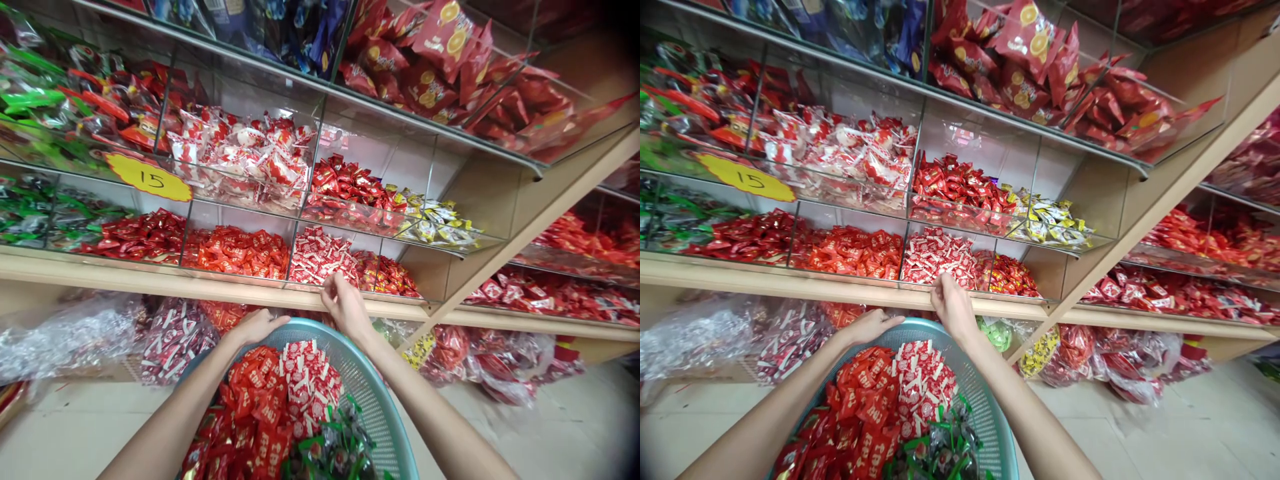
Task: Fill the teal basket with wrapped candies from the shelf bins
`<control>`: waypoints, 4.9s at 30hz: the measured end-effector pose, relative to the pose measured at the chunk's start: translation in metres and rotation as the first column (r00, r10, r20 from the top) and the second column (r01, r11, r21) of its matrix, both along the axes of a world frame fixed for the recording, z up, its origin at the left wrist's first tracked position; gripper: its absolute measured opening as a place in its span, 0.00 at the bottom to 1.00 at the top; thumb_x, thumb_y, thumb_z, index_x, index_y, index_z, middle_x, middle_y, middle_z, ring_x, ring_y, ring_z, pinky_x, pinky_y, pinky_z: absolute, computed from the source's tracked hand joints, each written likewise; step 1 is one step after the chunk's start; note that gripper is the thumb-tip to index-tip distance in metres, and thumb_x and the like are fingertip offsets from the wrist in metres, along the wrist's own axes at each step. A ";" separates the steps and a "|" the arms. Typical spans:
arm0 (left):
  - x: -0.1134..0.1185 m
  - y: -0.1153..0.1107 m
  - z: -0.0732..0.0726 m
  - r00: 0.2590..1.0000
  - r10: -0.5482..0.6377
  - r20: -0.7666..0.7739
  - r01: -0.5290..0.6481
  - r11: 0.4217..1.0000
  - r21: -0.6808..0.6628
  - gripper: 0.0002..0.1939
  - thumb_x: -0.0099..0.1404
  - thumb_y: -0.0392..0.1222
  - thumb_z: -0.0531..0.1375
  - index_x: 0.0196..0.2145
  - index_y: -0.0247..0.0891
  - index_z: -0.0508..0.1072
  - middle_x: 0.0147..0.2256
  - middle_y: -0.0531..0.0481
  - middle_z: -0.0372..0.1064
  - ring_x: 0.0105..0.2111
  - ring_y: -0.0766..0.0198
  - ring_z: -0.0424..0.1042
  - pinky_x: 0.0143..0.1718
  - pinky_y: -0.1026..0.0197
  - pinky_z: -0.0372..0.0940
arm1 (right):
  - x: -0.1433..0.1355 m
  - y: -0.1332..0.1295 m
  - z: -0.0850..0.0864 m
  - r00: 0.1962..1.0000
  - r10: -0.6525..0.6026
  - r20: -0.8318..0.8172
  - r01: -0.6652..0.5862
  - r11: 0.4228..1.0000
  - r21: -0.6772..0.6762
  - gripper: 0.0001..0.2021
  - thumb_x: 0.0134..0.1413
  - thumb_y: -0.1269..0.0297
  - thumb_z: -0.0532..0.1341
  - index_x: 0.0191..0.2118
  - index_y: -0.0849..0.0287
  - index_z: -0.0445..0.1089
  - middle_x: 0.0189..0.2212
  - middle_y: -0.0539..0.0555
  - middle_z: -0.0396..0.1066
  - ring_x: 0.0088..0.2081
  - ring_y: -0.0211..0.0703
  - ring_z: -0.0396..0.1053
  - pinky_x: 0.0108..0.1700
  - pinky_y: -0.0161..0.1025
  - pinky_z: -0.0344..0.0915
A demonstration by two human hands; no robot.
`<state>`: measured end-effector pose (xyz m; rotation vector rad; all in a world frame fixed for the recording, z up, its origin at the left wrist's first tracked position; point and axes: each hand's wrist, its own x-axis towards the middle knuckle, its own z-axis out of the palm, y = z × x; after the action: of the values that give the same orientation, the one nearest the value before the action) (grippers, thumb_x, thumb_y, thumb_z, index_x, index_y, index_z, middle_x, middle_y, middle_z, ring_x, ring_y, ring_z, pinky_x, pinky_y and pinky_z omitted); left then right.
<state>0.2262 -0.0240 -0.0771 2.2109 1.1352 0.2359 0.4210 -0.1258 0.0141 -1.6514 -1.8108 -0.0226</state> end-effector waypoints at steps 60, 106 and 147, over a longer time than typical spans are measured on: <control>-0.001 0.000 -0.001 1.000 0.004 0.000 -0.004 1.000 -0.009 0.35 0.54 0.72 0.43 0.14 0.38 0.64 0.15 0.53 0.58 0.20 0.64 0.60 0.21 0.65 0.47 | -0.019 -0.079 -0.084 0.982 0.122 0.145 -0.047 0.899 -0.435 0.07 0.53 0.76 0.51 0.31 0.56 0.56 0.29 0.51 0.65 0.29 0.38 0.62 0.30 0.33 0.51; -0.002 0.005 -0.006 0.999 -0.001 0.039 0.003 0.999 -0.050 0.33 0.53 0.73 0.45 0.12 0.39 0.57 0.14 0.55 0.51 0.18 0.66 0.55 0.21 0.65 0.45 | 0.009 0.054 0.049 0.863 0.062 0.502 -0.094 0.995 0.037 0.08 0.53 0.72 0.56 0.38 0.58 0.57 0.34 0.54 0.67 0.37 0.45 0.62 0.38 0.38 0.56; -0.054 -0.064 0.049 0.882 0.279 0.381 -0.333 0.939 0.083 0.20 0.57 0.60 0.53 0.31 0.40 0.72 0.35 0.47 0.72 0.36 0.56 0.69 0.39 0.60 0.60 | 0.001 -0.030 -0.063 0.978 0.133 -0.161 -0.177 0.936 -0.303 0.18 0.55 0.45 0.52 0.41 0.54 0.56 0.32 0.48 0.64 0.29 0.39 0.62 0.31 0.36 0.58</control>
<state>0.1725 -0.0879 -0.0281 1.9825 1.2800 0.8541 0.4224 -0.1560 -0.0490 -1.6684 -1.9054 0.4640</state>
